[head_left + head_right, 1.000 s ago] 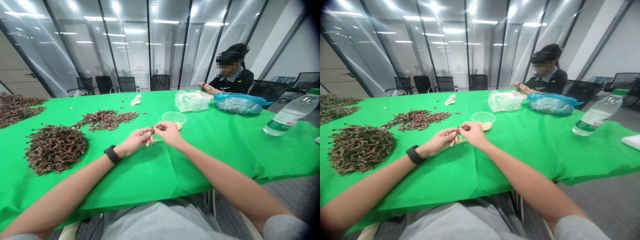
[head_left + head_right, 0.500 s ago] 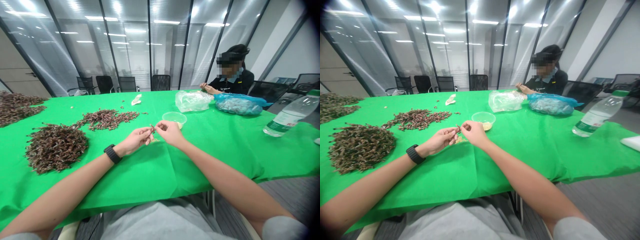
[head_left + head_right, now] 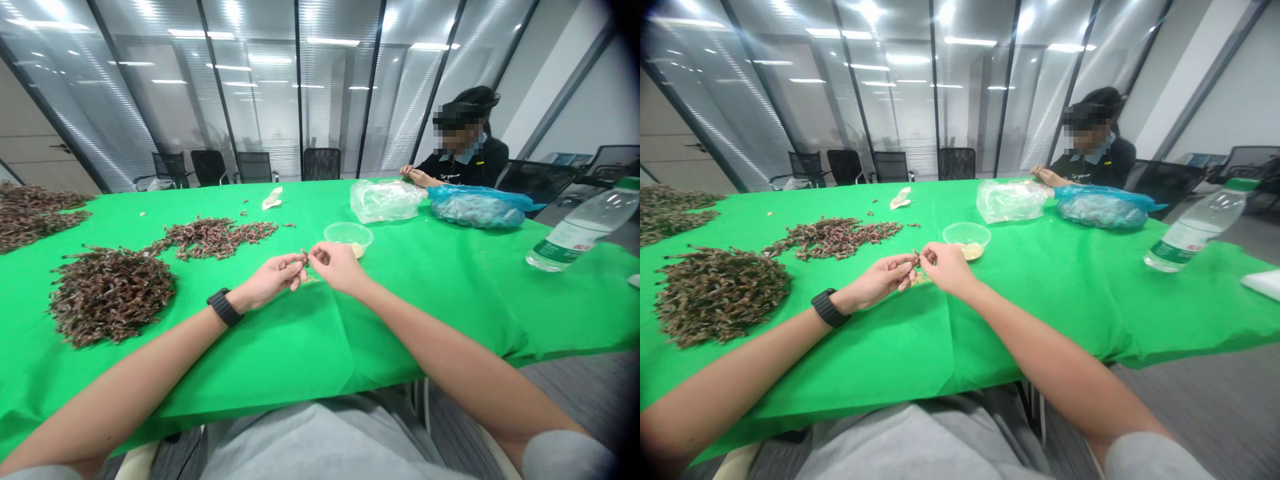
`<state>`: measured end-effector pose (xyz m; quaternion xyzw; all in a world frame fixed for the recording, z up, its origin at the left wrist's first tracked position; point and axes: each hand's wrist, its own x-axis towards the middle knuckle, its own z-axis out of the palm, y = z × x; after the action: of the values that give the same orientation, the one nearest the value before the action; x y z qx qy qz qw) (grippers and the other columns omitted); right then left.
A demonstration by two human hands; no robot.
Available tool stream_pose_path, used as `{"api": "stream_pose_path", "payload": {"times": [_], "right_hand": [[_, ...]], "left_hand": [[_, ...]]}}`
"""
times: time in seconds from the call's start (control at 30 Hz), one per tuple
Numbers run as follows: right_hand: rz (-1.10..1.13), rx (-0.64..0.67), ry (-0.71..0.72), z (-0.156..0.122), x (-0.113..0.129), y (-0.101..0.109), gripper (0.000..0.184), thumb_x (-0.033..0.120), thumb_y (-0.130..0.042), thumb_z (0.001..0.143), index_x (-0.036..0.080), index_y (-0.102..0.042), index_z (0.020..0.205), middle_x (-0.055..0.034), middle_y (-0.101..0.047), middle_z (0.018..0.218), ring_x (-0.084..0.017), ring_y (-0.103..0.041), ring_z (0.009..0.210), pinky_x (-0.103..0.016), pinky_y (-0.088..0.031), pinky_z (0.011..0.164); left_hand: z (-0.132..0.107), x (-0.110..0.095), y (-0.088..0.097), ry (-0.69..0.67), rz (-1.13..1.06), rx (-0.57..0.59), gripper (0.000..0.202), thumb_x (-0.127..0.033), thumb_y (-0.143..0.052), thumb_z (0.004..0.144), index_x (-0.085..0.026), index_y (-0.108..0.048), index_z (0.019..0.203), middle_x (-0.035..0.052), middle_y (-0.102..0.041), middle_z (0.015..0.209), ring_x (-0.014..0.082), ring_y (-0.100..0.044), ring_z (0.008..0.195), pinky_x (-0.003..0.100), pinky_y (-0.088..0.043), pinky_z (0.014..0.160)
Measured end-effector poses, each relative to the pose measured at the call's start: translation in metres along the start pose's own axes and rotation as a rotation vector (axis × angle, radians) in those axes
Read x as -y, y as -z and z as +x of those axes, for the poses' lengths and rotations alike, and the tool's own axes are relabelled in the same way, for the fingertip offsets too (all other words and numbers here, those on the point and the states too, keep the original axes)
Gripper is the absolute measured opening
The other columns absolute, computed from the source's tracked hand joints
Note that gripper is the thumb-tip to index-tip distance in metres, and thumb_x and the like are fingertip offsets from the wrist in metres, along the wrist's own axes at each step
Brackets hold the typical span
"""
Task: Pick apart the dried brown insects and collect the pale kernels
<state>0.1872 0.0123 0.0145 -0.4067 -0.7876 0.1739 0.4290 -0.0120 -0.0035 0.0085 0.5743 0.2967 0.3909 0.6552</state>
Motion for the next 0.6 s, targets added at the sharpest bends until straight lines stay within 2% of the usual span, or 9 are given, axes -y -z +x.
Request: {"api": "stream_pose_path", "payload": {"times": [0.23,0.3,0.37,0.47,0.6], "right_hand": [[-0.256,-0.017,0.172,-0.0019,-0.002,0.0004,0.012,0.019,-0.059,0.09,0.017,-0.067,0.082,-0.003,-0.066,0.072,-0.016,-0.056,0.07,-0.029,-0.038,0.07],[-0.246,-0.018,0.176,-0.0029,-0.0013,-0.0004,0.012,0.02,-0.059,0.09,0.017,-0.066,0.081,-0.003,-0.066,0.071,-0.016,-0.056,0.07,-0.029,-0.038,0.069],[-0.142,-0.009,0.107,-0.0033,0.0,-0.0019,0.011,0.021,-0.059,0.089,0.017,-0.067,0.081,-0.0022,-0.066,0.069,-0.015,-0.056,0.065,-0.028,-0.039,0.066],[0.069,0.002,-0.09,-0.0019,0.0009,-0.0044,0.012,0.023,-0.06,0.086,0.016,-0.068,0.079,-0.0018,-0.068,0.068,-0.013,-0.056,0.06,-0.027,-0.04,0.06],[0.342,0.063,-0.296,0.0024,-0.0022,-0.0047,0.018,0.031,-0.063,0.082,0.015,-0.068,0.075,-0.0023,-0.068,0.068,-0.013,-0.054,0.058,-0.026,-0.041,0.057]], "left_hand": [[0.0022,0.004,0.0035,-0.032,0.105,0.039,0.054,-0.047,-0.076,0.087,-0.012,-0.056,0.123,0.0018,-0.068,0.079,0.0057,-0.053,0.054,0.019,-0.039,0.054],[0.0019,0.0035,0.0033,-0.066,0.19,0.052,0.053,-0.05,-0.072,0.09,-0.012,-0.055,0.124,0.0021,-0.068,0.08,0.0057,-0.053,0.054,0.019,-0.039,0.053],[0.0011,0.0031,0.0027,-0.103,0.297,0.059,0.053,-0.052,-0.067,0.092,-0.012,-0.053,0.125,0.0026,-0.068,0.081,0.0063,-0.053,0.054,0.02,-0.04,0.054],[-0.0001,0.0038,0.0021,-0.142,0.441,0.046,0.054,-0.054,-0.061,0.096,-0.012,-0.051,0.128,0.0035,-0.069,0.082,0.0074,-0.054,0.054,0.021,-0.041,0.053],[-0.0008,0.0046,0.0028,-0.163,0.517,0.018,0.057,-0.054,-0.056,0.098,-0.011,-0.049,0.134,0.0041,-0.069,0.083,0.008,-0.053,0.054,0.022,-0.041,0.052]]}}
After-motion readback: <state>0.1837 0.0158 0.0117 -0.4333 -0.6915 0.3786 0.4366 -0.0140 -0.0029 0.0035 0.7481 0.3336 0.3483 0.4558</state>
